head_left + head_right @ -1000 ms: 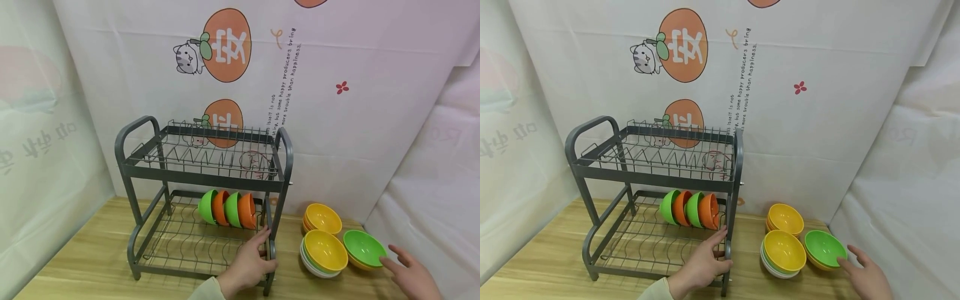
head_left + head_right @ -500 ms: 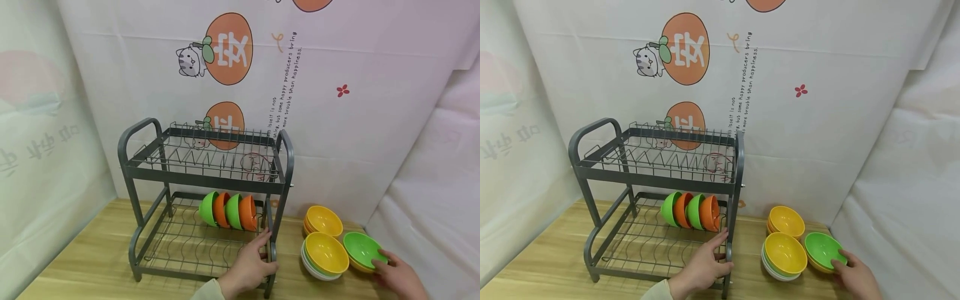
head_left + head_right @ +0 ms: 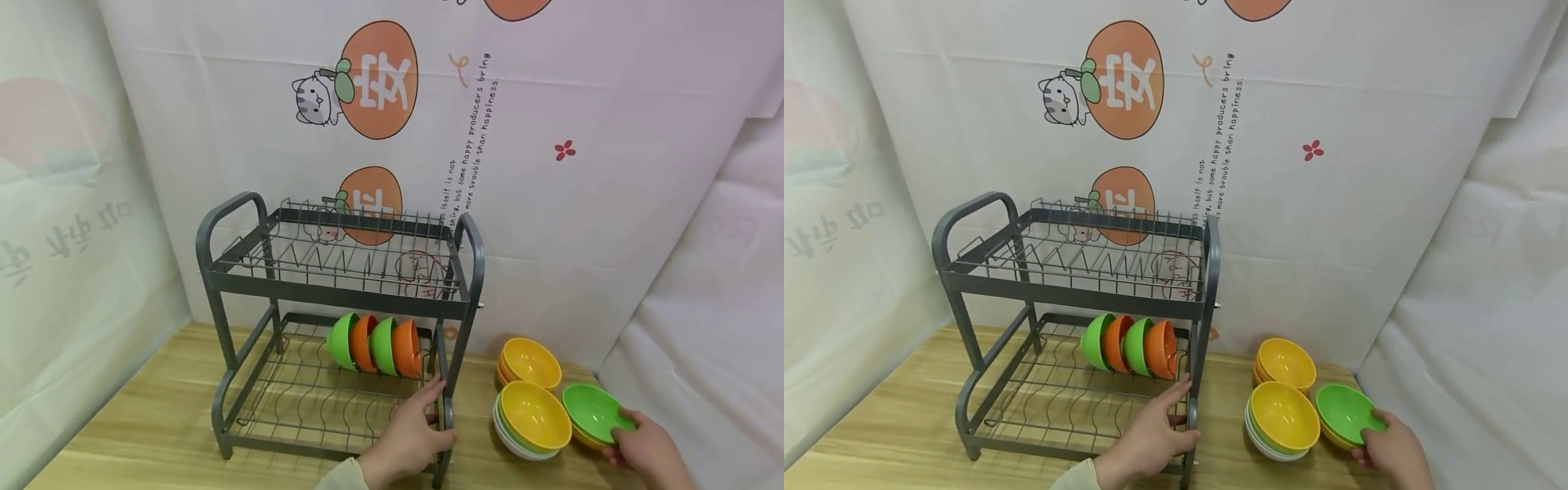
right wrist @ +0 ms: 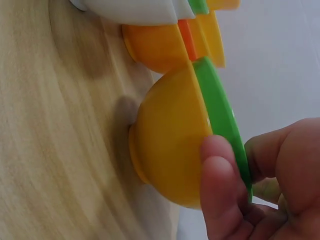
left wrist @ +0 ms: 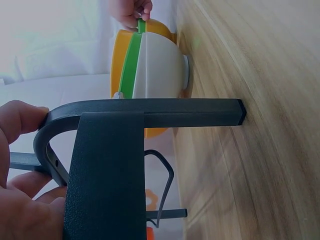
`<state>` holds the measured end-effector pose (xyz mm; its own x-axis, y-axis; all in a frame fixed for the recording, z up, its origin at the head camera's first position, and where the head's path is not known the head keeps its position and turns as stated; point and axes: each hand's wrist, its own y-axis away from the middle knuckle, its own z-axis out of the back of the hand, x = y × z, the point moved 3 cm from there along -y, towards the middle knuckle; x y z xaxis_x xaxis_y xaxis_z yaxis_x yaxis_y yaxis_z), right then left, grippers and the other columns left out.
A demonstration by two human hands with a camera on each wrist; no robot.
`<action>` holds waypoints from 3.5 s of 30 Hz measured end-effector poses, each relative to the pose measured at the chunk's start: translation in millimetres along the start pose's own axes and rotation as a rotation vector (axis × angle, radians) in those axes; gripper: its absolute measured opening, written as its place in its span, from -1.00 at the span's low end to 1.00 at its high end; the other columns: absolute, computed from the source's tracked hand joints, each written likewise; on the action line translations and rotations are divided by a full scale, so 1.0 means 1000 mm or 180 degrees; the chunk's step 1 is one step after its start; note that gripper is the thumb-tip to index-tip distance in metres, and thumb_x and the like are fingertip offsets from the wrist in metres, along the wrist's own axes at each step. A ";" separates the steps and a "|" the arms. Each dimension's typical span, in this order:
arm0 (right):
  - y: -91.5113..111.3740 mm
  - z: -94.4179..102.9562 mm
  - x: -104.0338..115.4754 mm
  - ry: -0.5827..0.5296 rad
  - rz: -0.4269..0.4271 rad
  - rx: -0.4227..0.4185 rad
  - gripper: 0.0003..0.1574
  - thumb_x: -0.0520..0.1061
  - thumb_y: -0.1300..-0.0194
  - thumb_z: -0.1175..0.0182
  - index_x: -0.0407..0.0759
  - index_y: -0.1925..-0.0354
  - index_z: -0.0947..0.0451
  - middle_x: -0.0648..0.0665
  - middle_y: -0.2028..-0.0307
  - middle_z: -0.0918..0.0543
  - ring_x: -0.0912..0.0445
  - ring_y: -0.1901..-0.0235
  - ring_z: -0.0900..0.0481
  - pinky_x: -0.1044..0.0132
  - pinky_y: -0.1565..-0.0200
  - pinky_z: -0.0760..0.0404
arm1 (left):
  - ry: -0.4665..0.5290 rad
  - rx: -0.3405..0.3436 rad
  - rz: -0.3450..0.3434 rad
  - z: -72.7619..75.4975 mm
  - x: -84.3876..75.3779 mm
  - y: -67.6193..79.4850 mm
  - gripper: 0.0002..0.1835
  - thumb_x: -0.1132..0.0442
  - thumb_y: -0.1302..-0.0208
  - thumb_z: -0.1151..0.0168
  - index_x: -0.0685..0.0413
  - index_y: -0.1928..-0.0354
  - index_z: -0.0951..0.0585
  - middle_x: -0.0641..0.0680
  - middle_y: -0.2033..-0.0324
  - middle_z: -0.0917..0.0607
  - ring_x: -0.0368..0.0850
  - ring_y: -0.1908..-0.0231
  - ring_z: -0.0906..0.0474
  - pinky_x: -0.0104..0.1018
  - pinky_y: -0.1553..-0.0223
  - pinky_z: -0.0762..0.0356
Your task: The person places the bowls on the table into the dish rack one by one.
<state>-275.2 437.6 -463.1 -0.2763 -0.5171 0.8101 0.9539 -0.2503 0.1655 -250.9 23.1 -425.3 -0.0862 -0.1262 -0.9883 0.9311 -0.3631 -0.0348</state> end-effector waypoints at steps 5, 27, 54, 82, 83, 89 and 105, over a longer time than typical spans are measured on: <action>0.001 0.003 -0.002 0.0177 0.0166 -0.0055 -0.16 -0.34 -0.32 0.03 -0.68 -0.40 0.14 -0.59 0.16 -0.49 -0.05 0.48 -0.66 0.14 0.41 -0.68 | 0.0025 -0.0006 -0.0014 -0.001 0.001 0.000 -0.17 0.39 -0.08 -0.47 0.04 -0.44 -0.38 0.00 -0.48 -0.20 0.22 -0.14 -0.50 -0.07 -0.02 -0.57; 0.032 0.018 0.042 -0.0942 0.0221 -0.0301 -0.18 -0.35 -0.45 0.16 -0.38 -0.53 0.24 -0.08 0.11 -0.51 0.06 0.44 -0.61 0.19 0.31 -0.69 | 0.0091 0.0008 -0.0030 -0.001 0.002 0.000 -0.16 0.43 -0.07 -0.46 0.06 -0.44 -0.37 0.05 -0.49 -0.18 0.22 -0.15 -0.49 -0.08 -0.01 -0.57; 0.130 -0.072 0.149 -0.0873 0.0582 0.0867 -0.15 -0.39 -0.34 -0.04 -0.21 -0.53 -0.06 -0.47 -0.32 -0.19 -0.07 0.52 -0.55 0.16 0.43 -0.65 | 0.0279 -0.0115 0.0219 0.011 -0.028 0.025 -0.36 0.10 -0.29 -0.33 -0.09 -0.39 -0.36 0.19 -0.33 -0.25 0.11 -0.09 -0.47 0.07 0.09 -0.57; 0.153 -0.138 0.172 -0.1002 0.0906 0.1453 -0.23 -0.08 -0.42 -0.21 -0.27 -0.46 -0.19 -0.42 -0.34 -0.30 -0.14 0.38 -0.62 0.07 0.33 -0.68 | 0.1494 0.0820 0.0230 0.040 -0.047 0.065 -0.22 0.55 -0.20 -0.31 0.00 -0.44 -0.32 0.33 -0.13 -0.40 0.22 0.13 -0.66 -0.03 0.11 -0.64; 0.153 -0.140 0.174 -0.0926 0.0930 0.1315 -0.24 -0.02 -0.42 -0.22 -0.23 -0.45 -0.24 -0.37 -0.33 -0.34 -0.11 0.33 -0.62 0.09 0.30 -0.68 | 0.1356 0.0730 0.0231 0.044 -0.048 0.066 -0.22 0.55 -0.18 -0.33 -0.02 -0.43 -0.35 0.34 -0.16 -0.37 0.24 0.15 -0.65 -0.04 0.13 -0.65; 0.145 -0.156 0.179 -0.0447 0.0990 0.0529 -0.20 -0.04 -0.36 -0.30 0.09 -0.47 -0.24 -0.19 -0.37 -0.38 0.00 0.02 -0.63 0.11 0.05 -0.64 | -0.0159 0.0042 0.0069 0.082 -0.058 0.074 -0.21 0.31 -0.07 -0.50 -0.17 -0.38 -0.43 0.28 -0.28 -0.27 0.22 0.06 -0.53 0.06 0.18 -0.65; 0.132 -0.191 0.187 0.0326 0.1151 0.0042 0.08 -0.28 -0.22 -0.38 -0.15 -0.55 -0.03 -0.30 -0.26 -0.50 0.20 0.43 -0.55 0.29 0.45 -0.56 | -0.2631 -0.1290 0.0296 0.176 -0.073 0.064 -0.15 0.17 -0.15 -0.48 -0.01 -0.47 -0.33 0.42 -0.31 -0.20 0.17 0.25 -0.58 -0.08 0.36 -0.60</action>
<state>-223.0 151.8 -396.9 0.0692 -0.6495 0.7572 0.9932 -0.0263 -0.1133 -247.5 -153.6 -328.7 -0.0852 -0.8139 -0.5747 0.9863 0.0127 -0.1642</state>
